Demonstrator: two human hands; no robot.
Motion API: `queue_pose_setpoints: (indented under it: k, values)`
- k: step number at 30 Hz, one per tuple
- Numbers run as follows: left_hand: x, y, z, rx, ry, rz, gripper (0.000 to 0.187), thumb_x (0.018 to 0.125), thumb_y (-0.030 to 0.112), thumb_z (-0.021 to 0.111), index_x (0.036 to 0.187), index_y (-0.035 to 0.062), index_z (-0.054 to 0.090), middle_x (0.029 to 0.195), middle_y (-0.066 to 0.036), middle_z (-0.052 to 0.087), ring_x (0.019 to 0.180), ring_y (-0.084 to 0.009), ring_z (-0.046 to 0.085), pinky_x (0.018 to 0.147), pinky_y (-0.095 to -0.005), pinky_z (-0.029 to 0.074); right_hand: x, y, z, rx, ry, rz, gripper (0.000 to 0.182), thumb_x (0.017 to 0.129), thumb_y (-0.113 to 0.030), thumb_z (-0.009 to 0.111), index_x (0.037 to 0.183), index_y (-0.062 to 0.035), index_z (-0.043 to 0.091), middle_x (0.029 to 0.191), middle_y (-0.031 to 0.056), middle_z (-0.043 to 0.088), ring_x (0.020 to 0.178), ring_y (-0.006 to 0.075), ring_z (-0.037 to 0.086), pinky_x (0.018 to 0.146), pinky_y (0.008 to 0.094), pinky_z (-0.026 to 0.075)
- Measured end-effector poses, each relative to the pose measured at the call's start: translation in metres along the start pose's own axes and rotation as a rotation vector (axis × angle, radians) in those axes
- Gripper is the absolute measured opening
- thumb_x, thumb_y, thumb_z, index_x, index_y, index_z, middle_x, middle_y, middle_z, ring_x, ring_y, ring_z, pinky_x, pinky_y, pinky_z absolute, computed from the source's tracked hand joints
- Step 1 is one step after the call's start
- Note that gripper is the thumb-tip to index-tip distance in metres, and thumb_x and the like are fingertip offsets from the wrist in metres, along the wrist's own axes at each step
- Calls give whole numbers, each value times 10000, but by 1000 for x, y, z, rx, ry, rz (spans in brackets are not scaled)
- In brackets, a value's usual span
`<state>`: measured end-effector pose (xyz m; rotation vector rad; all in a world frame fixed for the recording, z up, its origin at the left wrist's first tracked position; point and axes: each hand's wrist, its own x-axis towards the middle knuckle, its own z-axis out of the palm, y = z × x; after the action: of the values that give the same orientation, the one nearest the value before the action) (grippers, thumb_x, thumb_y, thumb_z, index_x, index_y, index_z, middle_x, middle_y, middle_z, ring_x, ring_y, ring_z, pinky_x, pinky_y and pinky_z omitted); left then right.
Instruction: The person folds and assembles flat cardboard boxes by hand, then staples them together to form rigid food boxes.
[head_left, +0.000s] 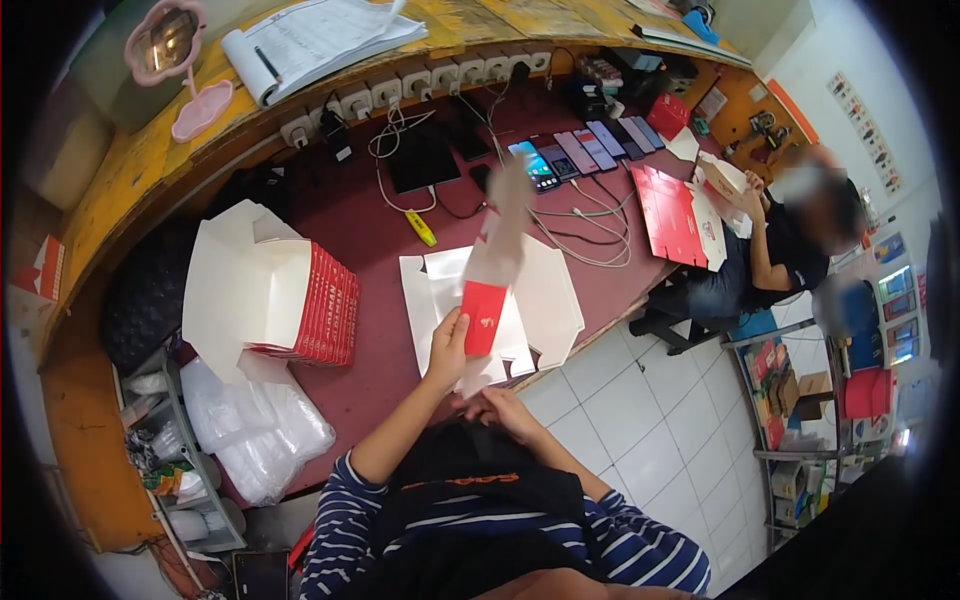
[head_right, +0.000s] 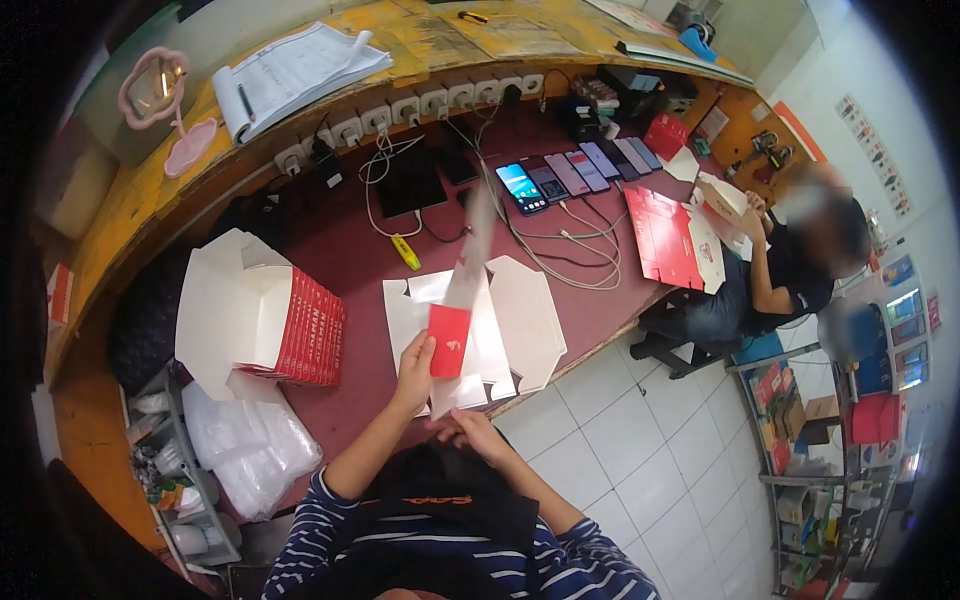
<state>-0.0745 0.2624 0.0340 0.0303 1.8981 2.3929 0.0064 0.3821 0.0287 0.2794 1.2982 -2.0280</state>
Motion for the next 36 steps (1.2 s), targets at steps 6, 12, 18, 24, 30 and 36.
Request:
queue_pose_setpoints:
  k: [6,12,18,24,30,36]
  values:
    - [-6,52,-5,-313,31,14,241,752,-53,511,988,-9,496,904,-70,570,829,-149,559,694,-268,483,-7,-56,-11,582,258,-470,149,830,-196,497,920,-79,519,811,19,588,690,103,547,601,240,430]
    - [-13,60,3,145,-67,238,218,769,-7,533,982,-34,495,882,-95,578,764,-155,576,659,-278,490,-23,-90,5,28,605,-820,86,743,-5,592,803,-13,530,833,53,547,656,79,517,513,172,397]
    - [-30,64,34,-103,-25,256,234,834,105,480,1029,-21,448,982,-99,545,830,-158,557,721,-272,453,-14,-88,45,596,428,-772,95,750,-14,589,806,-47,519,838,15,530,645,74,484,520,203,392]
    - [-24,130,18,-1114,-66,-118,401,867,312,359,1115,3,423,1088,-89,506,1010,-232,476,873,-399,371,-33,-113,40,408,263,-807,227,736,-18,599,939,-33,498,831,21,552,662,81,500,530,208,386]
    - [-37,76,20,-423,17,197,325,807,156,532,1100,31,466,1071,-65,530,975,-129,494,871,-299,361,-31,-83,40,59,408,-1195,451,675,-7,659,1065,-5,433,1012,101,532,948,190,518,841,329,395]
    - [-34,102,18,-505,97,68,337,829,261,505,1079,37,477,1026,-47,544,953,-127,490,873,-260,331,-12,-65,50,-88,264,-1022,282,680,54,615,952,2,555,1030,109,538,942,150,515,812,306,399]
